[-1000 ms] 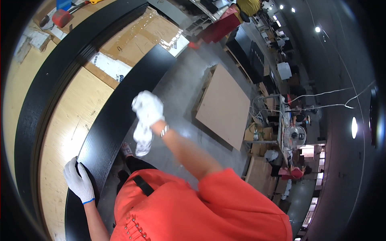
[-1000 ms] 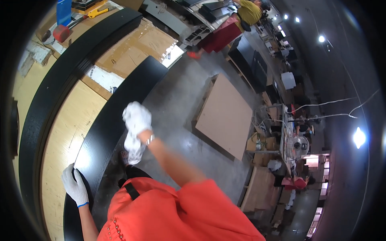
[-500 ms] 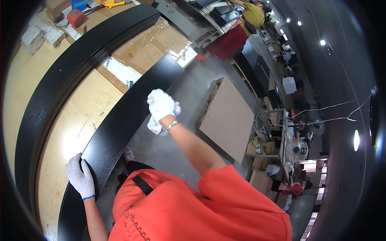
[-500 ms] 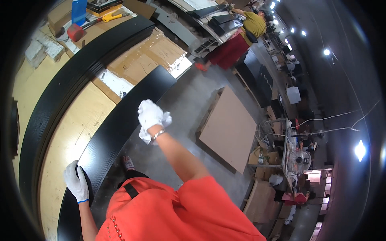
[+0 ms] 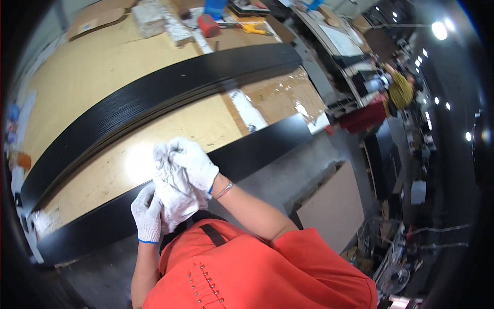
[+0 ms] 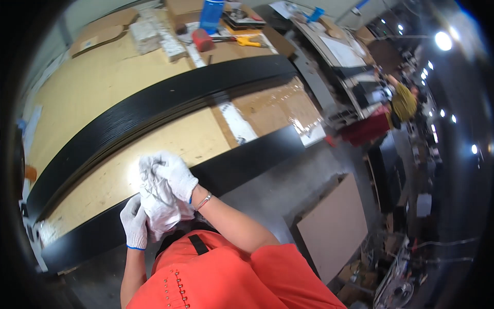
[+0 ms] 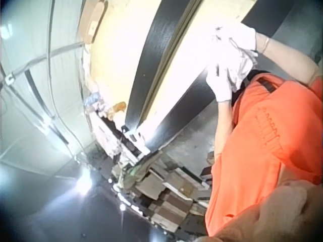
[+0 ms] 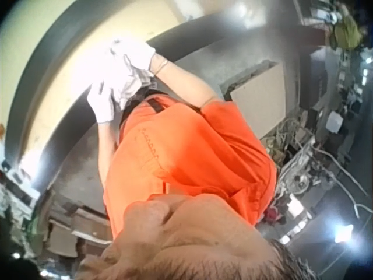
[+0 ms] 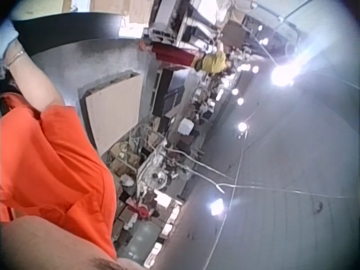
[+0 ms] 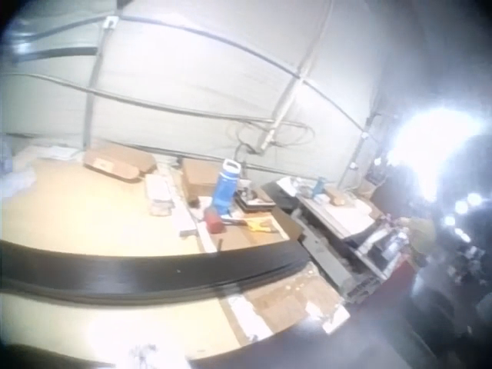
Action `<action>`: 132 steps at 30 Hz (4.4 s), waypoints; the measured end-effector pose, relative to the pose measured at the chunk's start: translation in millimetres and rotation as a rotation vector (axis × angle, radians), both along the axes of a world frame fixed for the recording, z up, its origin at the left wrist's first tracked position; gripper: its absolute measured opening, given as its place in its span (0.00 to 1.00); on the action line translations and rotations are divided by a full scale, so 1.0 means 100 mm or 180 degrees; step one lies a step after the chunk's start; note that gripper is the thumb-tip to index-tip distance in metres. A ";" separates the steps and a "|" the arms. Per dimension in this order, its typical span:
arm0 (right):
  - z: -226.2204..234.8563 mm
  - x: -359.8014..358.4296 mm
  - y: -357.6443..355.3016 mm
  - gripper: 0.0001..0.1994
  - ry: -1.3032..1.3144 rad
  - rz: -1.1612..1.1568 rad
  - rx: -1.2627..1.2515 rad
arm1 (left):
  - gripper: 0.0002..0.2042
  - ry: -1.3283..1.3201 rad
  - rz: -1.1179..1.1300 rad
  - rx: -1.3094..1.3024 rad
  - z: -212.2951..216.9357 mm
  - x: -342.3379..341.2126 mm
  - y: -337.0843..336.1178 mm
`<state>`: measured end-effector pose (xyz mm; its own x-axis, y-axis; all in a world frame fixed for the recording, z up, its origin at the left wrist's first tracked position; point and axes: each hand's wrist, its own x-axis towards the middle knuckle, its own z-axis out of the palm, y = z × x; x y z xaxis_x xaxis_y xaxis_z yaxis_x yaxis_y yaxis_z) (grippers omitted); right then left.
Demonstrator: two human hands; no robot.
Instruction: The person wipes black wooden boards with a cloth, applies liquid from a bottle, and touches up the edges using a small applicator block before wiping the surfaces again.
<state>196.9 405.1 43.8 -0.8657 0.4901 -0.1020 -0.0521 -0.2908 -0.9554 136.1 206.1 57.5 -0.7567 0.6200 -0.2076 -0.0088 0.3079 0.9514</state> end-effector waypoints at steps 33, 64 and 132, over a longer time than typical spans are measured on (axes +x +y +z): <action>0.40 -5.43 -4.25 0.45 -0.0354 0.1233 0.1441 | 0.23 -0.1559 0.2279 0.2606 -0.33 -2.50 -5.06; 0.92 -3.86 -4.60 0.27 -0.0767 0.2877 0.4993 | 0.23 -0.1573 0.1861 0.2877 -0.19 -3.08 -5.03; -0.28 -0.89 -3.68 0.23 -0.1400 0.0576 0.4139 | 0.27 0.2596 -0.1972 -0.0686 -0.41 -2.31 -3.24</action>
<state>107.8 36.9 15.8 -0.9429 0.3279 0.0586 0.2637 0.8423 -0.4701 -94.9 -118.0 16.8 -0.2793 0.9576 0.0706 0.8282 0.2031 0.5223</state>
